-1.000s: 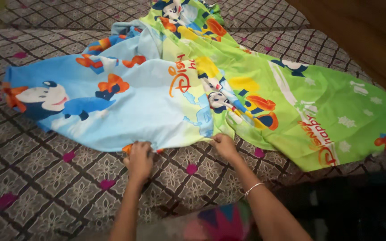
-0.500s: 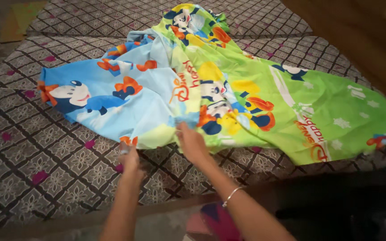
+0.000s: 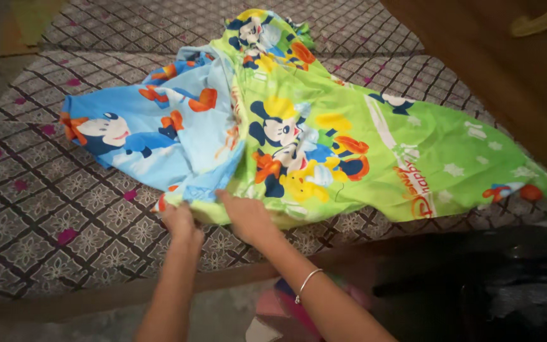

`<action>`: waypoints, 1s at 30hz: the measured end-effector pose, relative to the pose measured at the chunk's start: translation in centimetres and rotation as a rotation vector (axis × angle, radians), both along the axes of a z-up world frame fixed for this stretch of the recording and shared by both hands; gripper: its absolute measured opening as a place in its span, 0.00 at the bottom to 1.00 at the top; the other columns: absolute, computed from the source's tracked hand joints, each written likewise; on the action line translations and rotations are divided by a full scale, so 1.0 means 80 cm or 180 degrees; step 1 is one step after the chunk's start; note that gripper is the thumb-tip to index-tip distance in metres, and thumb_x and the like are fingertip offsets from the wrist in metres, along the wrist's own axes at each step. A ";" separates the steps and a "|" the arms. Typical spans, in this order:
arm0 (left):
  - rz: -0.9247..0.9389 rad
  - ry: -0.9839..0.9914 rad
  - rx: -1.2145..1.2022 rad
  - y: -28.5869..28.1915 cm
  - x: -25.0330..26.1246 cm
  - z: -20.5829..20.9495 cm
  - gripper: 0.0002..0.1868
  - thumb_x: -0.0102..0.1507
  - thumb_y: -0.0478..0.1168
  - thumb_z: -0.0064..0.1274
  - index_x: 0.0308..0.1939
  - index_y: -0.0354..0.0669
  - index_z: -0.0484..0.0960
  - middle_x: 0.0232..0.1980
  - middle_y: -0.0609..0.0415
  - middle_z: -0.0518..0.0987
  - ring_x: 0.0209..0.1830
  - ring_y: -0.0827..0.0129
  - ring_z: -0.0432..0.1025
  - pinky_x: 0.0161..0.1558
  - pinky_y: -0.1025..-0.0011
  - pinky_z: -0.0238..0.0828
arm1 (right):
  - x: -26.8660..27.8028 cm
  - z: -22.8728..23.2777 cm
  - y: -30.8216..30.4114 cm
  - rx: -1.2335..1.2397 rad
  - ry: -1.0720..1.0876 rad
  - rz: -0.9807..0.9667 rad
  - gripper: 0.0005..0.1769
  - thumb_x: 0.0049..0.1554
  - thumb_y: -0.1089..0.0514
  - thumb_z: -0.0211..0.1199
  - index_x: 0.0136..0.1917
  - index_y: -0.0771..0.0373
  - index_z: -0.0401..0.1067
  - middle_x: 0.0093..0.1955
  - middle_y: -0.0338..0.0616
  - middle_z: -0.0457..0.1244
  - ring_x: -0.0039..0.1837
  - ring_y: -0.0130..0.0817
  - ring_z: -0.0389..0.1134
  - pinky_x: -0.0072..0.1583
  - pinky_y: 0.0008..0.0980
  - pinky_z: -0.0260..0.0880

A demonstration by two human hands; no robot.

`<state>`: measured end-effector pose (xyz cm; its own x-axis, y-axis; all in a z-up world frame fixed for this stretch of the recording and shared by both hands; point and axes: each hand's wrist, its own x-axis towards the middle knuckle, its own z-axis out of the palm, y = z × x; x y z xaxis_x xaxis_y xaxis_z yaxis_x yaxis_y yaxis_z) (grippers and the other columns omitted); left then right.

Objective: The person folds a printed bed sheet by gathering the fabric, matching the edges, and smoothing it out on a bed.

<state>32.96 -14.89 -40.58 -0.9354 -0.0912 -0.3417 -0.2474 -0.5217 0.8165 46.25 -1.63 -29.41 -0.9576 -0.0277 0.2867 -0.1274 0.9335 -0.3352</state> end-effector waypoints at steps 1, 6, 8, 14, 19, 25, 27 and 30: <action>0.0060 0.0116 -0.0013 -0.010 0.006 0.016 0.15 0.66 0.31 0.46 0.57 0.46 0.76 0.53 0.55 0.80 0.48 0.66 0.77 0.47 0.62 0.78 | -0.001 -0.006 0.006 0.0127 0.0097 -0.0118 0.27 0.50 0.66 0.60 0.64 0.60 0.65 0.46 0.55 0.68 0.50 0.57 0.71 0.48 0.53 0.69; -0.0076 -0.0627 -0.0259 -0.039 0.030 0.105 0.24 0.66 0.33 0.50 0.63 0.54 0.60 0.63 0.46 0.69 0.54 0.57 0.72 0.47 0.52 0.75 | 0.002 -0.009 0.024 0.0718 0.0224 -0.0626 0.10 0.45 0.65 0.63 0.44 0.61 0.70 0.42 0.50 0.65 0.46 0.51 0.70 0.45 0.52 0.69; -0.0191 -0.0342 -0.0300 -0.046 0.041 0.134 0.31 0.63 0.31 0.55 0.64 0.56 0.57 0.65 0.44 0.69 0.56 0.56 0.71 0.46 0.52 0.75 | 0.003 0.002 0.022 0.0810 0.0396 -0.0822 0.09 0.47 0.65 0.61 0.43 0.60 0.71 0.44 0.50 0.64 0.47 0.50 0.69 0.44 0.50 0.69; -0.1084 0.0330 -0.0884 -0.080 0.038 0.152 0.21 0.59 0.28 0.52 0.56 0.39 0.83 0.45 0.48 0.80 0.34 0.64 0.69 0.30 0.69 0.60 | 0.017 0.058 0.016 0.1133 0.0835 -0.1128 0.08 0.47 0.62 0.60 0.43 0.60 0.72 0.46 0.48 0.63 0.51 0.48 0.66 0.43 0.47 0.68; -0.0714 0.0519 -0.0898 -0.085 0.059 0.170 0.17 0.57 0.25 0.50 0.47 0.37 0.85 0.38 0.54 0.81 0.31 0.70 0.72 0.31 0.74 0.68 | 0.054 0.103 0.005 0.1102 0.0942 -0.1420 0.06 0.46 0.62 0.60 0.40 0.58 0.72 0.45 0.46 0.65 0.52 0.47 0.66 0.45 0.48 0.67; -0.0332 0.0740 -0.1367 -0.131 0.102 0.210 0.12 0.58 0.28 0.50 0.40 0.39 0.88 0.41 0.49 0.83 0.37 0.66 0.76 0.40 0.67 0.75 | 0.091 0.085 0.019 0.0874 0.0505 -0.0927 0.03 0.49 0.64 0.60 0.38 0.58 0.73 0.39 0.48 0.66 0.48 0.50 0.69 0.46 0.50 0.69; -0.0302 0.0885 -0.2248 -0.148 0.120 0.219 0.10 0.59 0.33 0.53 0.41 0.41 0.89 0.43 0.44 0.85 0.40 0.60 0.78 0.44 0.62 0.75 | 0.109 0.064 0.021 0.0794 0.0751 -0.0889 0.03 0.46 0.64 0.60 0.37 0.60 0.73 0.38 0.50 0.66 0.45 0.53 0.69 0.44 0.52 0.69; -0.0898 0.0843 -0.4186 -0.172 0.146 0.223 0.11 0.62 0.42 0.56 0.42 0.45 0.90 0.43 0.37 0.85 0.42 0.47 0.80 0.48 0.53 0.76 | 0.135 0.023 0.027 0.0699 -0.0226 -0.0717 0.04 0.48 0.61 0.62 0.38 0.60 0.76 0.41 0.54 0.69 0.49 0.55 0.71 0.49 0.54 0.71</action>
<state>44.66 -28.63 -22.75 -0.9993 -0.0038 0.0383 0.0243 0.7091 0.7047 57.02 0.49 -27.54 -0.9641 0.1333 0.2297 0.1071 0.9866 -0.1234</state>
